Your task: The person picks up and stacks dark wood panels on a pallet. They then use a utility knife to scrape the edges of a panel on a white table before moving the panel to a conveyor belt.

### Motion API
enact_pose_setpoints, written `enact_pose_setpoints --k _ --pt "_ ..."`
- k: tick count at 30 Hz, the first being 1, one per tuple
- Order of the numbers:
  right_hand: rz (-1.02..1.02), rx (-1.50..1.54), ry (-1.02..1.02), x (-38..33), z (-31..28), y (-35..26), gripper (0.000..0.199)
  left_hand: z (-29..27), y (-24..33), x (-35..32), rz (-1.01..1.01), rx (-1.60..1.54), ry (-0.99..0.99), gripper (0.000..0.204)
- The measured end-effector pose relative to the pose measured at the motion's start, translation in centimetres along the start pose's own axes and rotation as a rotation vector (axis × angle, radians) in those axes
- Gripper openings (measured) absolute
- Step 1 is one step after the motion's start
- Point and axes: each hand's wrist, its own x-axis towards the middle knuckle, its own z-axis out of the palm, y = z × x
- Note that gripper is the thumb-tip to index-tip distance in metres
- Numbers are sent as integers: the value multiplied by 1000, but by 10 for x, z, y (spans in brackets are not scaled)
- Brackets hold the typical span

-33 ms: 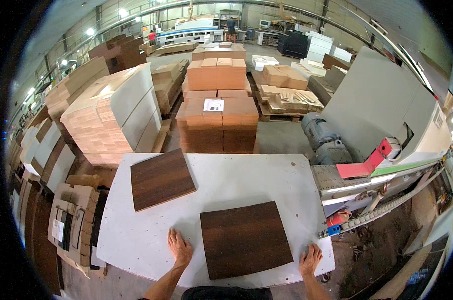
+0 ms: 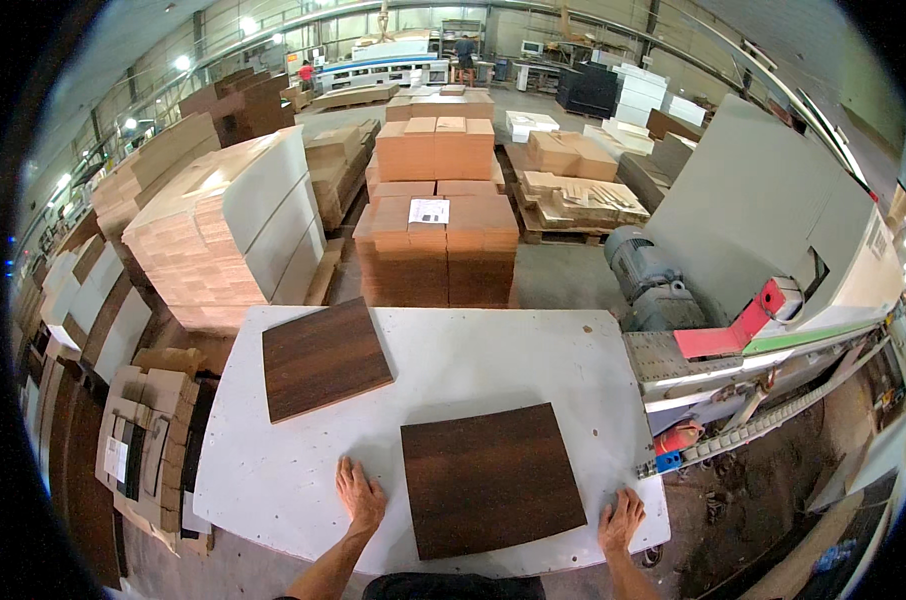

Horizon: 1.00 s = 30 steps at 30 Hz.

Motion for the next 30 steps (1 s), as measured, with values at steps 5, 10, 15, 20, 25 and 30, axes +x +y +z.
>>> enact_pose_setpoints --k 5,10,15,20,25,30 --pt "29 -20 -24 -1 3 3 43 -3 4 0 9 -16 28 53" --pt "-13 -31 16 -1 7 8 44 -2 5 0 11 -27 43 52" --pt "-14 -4 13 -2 6 8 44 -5 6 0 8 -29 36 52" --pt "15 -22 -11 -2 5 6 42 -4 6 0 -2 -43 28 52" --pt "-6 -14 18 -3 9 10 43 -4 4 0 -3 -36 16 51" --pt "-7 13 6 -1 4 6 44 -2 1 -1 14 -32 31 50"
